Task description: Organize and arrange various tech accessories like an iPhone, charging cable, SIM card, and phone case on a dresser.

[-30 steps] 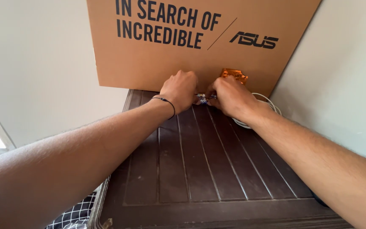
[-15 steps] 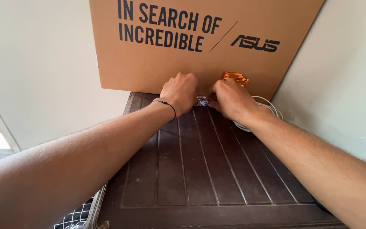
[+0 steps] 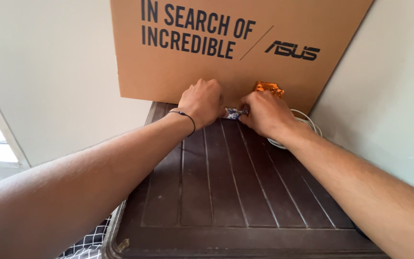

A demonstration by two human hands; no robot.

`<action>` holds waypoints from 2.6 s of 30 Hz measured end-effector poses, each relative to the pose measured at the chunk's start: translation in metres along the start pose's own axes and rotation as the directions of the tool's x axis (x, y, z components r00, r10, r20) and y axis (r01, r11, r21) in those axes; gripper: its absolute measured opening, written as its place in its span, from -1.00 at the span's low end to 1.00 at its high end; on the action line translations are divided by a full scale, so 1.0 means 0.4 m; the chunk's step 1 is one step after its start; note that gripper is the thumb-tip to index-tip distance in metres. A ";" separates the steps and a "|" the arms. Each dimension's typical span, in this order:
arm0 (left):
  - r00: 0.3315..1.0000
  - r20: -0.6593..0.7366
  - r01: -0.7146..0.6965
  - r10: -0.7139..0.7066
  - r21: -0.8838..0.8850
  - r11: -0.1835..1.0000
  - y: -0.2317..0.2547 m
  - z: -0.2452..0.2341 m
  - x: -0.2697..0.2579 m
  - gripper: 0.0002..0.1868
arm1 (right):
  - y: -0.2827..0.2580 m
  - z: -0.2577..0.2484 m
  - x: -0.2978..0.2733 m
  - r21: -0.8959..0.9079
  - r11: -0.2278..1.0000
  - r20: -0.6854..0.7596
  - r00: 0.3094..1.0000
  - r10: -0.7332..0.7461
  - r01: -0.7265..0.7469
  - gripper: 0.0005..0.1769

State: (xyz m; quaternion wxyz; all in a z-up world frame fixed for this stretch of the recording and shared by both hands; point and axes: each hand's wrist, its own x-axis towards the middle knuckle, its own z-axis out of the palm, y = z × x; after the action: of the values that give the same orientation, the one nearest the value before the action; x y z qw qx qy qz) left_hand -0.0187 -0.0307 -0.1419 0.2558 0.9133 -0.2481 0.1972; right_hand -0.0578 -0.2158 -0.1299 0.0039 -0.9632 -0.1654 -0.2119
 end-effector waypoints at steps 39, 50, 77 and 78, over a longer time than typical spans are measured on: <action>0.849 -0.343 0.327 -0.401 -0.255 0.910 -0.172 -0.446 -0.715 -0.58 | -0.710 -0.122 -0.085 0.777 0.624 0.056 0.980 -0.188 0.076 -0.73; 0.575 -0.361 0.675 -0.734 -0.297 0.675 -0.068 -0.514 -0.972 -0.69 | -0.883 -0.103 -0.130 0.820 0.531 0.116 0.845 -0.522 0.215 -0.68; -0.010 -0.442 0.954 -0.897 -0.274 0.124 0.046 -0.804 -1.678 -0.68 | -1.653 -0.090 -0.433 0.899 0.251 0.109 0.371 -0.922 0.360 -0.60; -0.021 -0.428 0.957 -0.904 -0.269 0.105 0.039 -0.814 -1.694 -0.67 | -1.673 -0.085 -0.434 0.883 0.275 0.133 0.359 -0.924 0.380 -0.60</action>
State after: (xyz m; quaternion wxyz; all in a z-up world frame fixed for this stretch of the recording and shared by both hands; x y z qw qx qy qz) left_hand -0.6448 0.3807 -0.2085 0.3257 0.7655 0.5119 0.2144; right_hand -0.4347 0.3590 -0.2119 0.2345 -0.6912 -0.6401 0.2400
